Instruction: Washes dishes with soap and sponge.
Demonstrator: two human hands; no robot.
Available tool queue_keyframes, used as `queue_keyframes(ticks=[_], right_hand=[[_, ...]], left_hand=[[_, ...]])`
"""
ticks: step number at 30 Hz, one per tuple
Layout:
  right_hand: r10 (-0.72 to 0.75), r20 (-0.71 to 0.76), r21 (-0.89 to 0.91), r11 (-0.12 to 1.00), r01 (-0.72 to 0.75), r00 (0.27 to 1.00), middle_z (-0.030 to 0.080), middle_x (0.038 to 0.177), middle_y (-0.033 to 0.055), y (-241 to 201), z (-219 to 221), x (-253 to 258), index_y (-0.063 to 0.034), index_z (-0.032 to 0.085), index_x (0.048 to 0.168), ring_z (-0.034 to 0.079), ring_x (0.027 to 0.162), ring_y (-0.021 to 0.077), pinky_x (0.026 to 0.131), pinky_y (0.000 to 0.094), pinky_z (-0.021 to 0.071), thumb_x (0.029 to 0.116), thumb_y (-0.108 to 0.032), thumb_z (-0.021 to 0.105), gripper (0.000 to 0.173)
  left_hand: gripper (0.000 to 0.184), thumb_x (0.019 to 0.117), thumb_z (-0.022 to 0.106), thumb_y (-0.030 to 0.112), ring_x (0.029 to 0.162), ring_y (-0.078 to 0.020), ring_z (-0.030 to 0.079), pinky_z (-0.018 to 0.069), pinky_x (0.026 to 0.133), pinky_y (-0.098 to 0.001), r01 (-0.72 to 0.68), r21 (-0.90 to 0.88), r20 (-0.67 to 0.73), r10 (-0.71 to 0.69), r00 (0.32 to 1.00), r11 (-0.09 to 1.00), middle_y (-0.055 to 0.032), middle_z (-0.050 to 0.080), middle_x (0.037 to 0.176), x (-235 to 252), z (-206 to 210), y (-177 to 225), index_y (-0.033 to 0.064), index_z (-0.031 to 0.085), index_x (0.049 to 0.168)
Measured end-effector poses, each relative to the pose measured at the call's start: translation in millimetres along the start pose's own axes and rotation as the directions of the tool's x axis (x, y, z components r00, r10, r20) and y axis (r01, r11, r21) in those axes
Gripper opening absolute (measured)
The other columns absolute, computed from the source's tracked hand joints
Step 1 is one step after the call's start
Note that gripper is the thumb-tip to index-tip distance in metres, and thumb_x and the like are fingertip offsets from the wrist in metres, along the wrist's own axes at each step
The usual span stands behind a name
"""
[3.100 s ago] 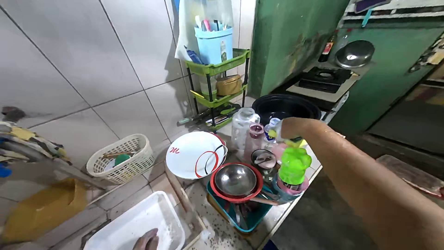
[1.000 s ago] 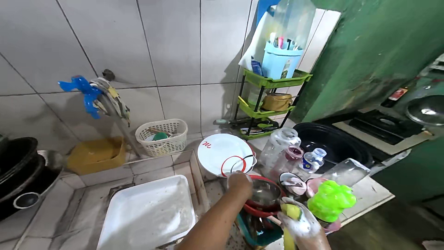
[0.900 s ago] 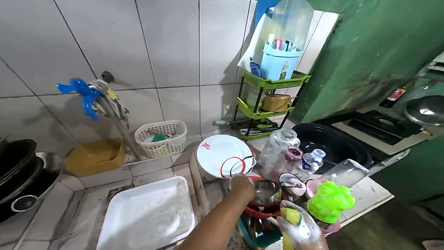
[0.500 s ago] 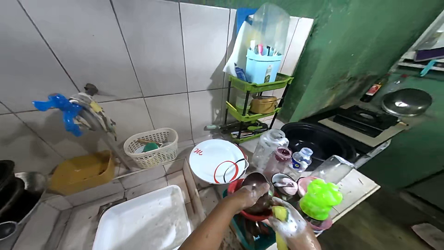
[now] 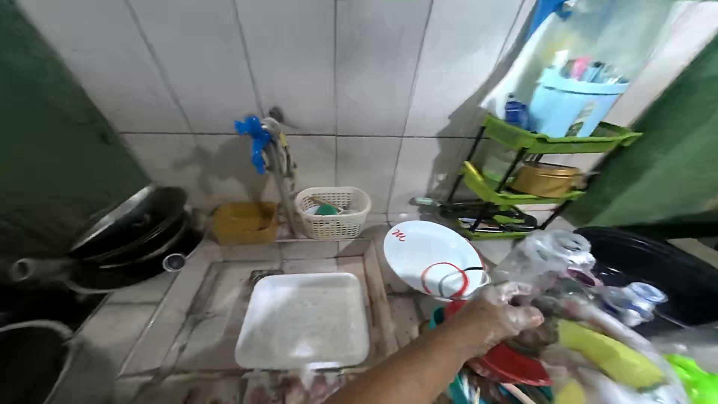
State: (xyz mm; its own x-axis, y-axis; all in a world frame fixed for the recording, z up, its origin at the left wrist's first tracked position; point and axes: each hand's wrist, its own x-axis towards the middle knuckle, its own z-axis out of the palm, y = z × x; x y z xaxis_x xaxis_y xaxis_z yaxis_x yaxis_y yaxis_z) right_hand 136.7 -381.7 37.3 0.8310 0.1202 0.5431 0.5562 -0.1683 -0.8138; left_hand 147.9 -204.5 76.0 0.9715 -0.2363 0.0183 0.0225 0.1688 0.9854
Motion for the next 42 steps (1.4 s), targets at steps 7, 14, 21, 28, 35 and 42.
queue_keyframes(ticks=[7, 14, 21, 28, 35, 42], right_hand=[[0.354, 0.353, 0.170, 0.886, -0.432, 0.866, 0.071, 0.101, 0.0052, -8, 123, 28, -0.0047, 0.058, 0.133, 0.069, 0.075, 0.0137, 0.062, 0.0319, 0.0609, 0.0847, -0.009, 0.064, 0.049], [0.545, 0.732, -0.465, 0.838, -0.286, 0.408, 0.064, 0.130, 0.0219, 50, 324, -5, -0.0069, 0.053, 0.146, 0.065, 0.115, 0.0364, 0.100, 0.0564, 0.0511, 0.0964, -0.030, 0.071, 0.058], [0.609, 0.714, -0.684, 0.712, 0.159, 0.345, 0.031, 0.164, 0.0243, 67, 409, -64, -0.0059, 0.044, 0.155, 0.030, 0.152, 0.0425, 0.120, 0.0606, 0.0290, 0.1045, -0.031, 0.052, 0.057], [0.584, 0.716, -0.579, 0.803, -0.143, 0.381, 0.057, 0.143, 0.0226, 75, 410, -56, -0.0091, 0.059, 0.142, 0.057, 0.131, 0.0394, 0.110, 0.0566, 0.0453, 0.0997, -0.019, 0.062, 0.044], [0.671, 0.622, -0.044, 0.546, -0.837, 0.405, 0.067, 0.112, 0.0161, 37, 396, -64, -0.0064, 0.053, 0.142, 0.065, 0.089, 0.0220, 0.077, 0.0408, 0.0552, 0.1059, -0.018, 0.055, 0.038], [0.636, 0.635, -0.112, 0.637, -0.762, 0.438, 0.067, 0.119, 0.0188, 14, 378, -55, -0.0081, 0.055, 0.141, 0.068, 0.098, 0.0273, 0.085, 0.0465, 0.0570, 0.1005, -0.024, 0.067, 0.045]], left_hand=[[0.037, 0.0955, 0.051, 0.005, 0.087, -0.0137, 0.066, 0.0570, 0.079, -0.0328, -0.099, -0.385, -0.411, -0.074, 0.909, 0.918, -0.0064, 0.069, 0.103, -106, -135, -32, 0.0058, 0.059, 0.131], [0.021, 0.1049, 0.042, 0.012, 0.080, -0.0200, 0.064, 0.0563, 0.070, -0.0369, -0.311, -0.496, -0.856, -0.395, 0.333, 0.811, -0.0120, 0.064, 0.092, -238, -233, -106, 0.0013, 0.057, 0.113], [0.021, 0.1070, 0.041, 0.010, 0.083, -0.0165, 0.064, 0.0560, 0.073, -0.0319, -0.231, -0.426, -0.887, -0.353, 0.297, 0.875, -0.0100, 0.064, 0.095, -285, -255, -113, -0.0004, 0.057, 0.116], [0.051, 0.0957, 0.064, 0.001, 0.083, -0.0176, 0.063, 0.0539, 0.074, -0.0320, 0.109, -0.360, -0.840, -0.373, 0.394, 0.927, -0.0155, 0.064, 0.108, -264, -266, -109, -0.0007, 0.046, 0.143], [0.056, 0.0951, 0.065, 0.009, 0.127, -0.0247, 0.056, 0.0497, 0.104, -0.0379, 0.366, -0.094, -0.668, -0.331, 0.666, 0.926, -0.0211, 0.050, 0.145, -242, -257, -112, -0.0015, 0.044, 0.146], [0.070, 0.0922, 0.071, 0.021, 0.129, -0.0301, 0.057, 0.0439, 0.111, -0.0436, 0.710, 0.350, -0.729, -0.299, 0.616, 0.611, -0.0236, 0.056, 0.141, -212, -243, -106, -0.0040, 0.041, 0.150]])
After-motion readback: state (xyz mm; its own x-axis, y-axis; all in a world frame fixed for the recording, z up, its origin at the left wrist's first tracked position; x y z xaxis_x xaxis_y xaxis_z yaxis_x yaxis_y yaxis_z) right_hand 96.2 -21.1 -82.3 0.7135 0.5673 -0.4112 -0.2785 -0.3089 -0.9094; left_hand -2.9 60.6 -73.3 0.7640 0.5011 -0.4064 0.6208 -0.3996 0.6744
